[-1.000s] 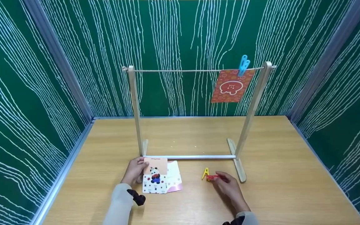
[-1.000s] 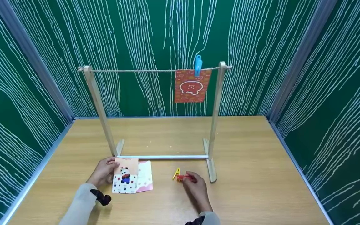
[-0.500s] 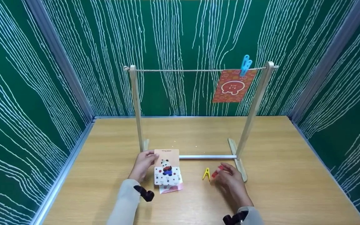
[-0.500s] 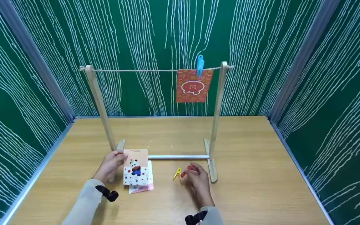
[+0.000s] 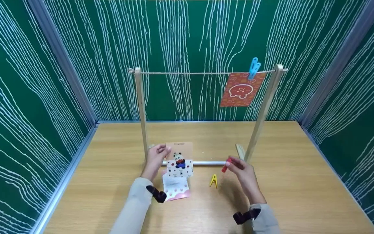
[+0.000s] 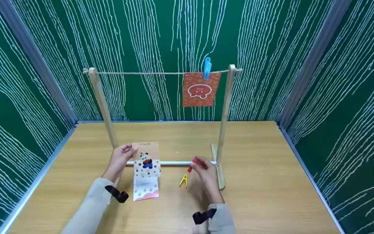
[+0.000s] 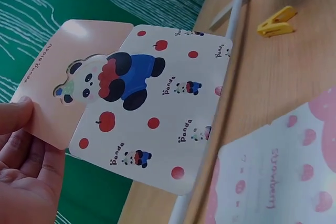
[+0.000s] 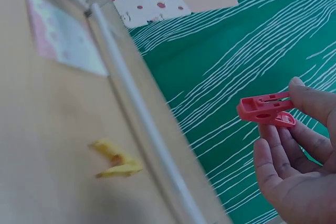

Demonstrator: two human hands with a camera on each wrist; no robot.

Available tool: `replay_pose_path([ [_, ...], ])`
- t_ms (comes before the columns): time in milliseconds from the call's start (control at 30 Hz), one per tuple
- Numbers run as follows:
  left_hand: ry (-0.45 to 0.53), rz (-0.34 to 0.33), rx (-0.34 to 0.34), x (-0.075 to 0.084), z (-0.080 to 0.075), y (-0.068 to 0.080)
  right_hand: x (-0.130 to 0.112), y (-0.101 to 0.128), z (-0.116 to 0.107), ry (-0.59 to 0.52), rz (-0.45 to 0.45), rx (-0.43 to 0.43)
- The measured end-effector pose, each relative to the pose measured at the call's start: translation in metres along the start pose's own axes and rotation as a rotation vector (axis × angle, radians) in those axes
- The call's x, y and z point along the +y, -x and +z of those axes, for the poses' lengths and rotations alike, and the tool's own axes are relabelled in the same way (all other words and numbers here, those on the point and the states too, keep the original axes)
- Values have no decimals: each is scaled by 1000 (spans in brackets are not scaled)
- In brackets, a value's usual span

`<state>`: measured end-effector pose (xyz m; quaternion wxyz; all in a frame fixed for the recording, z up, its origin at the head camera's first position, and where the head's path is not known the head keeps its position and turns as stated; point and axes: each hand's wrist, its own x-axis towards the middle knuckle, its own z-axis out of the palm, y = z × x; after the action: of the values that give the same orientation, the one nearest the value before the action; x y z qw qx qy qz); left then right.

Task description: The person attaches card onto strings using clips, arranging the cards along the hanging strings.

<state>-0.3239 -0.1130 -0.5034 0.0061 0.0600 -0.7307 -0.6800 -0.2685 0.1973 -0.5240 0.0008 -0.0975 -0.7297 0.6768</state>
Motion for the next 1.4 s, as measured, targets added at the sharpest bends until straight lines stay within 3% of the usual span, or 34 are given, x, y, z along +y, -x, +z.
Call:
replay_pose_path([
  [133,-26,0,6,18,7,-1,-19,-1,0,41,-52,-15],
  [300,-39,40,20,40,17,-5,-42,-2,-3,58,-52,-43],
  [633,-1,255,35,78,33,-9,-82,-9,-6,66,-197,-47],
  [933,-4,309,19,102,43,-11,-118,-10,-6,98,-278,-50],
  [1400,-7,394,5,141,53,-13,-166,-12,6,62,-487,-41],
])
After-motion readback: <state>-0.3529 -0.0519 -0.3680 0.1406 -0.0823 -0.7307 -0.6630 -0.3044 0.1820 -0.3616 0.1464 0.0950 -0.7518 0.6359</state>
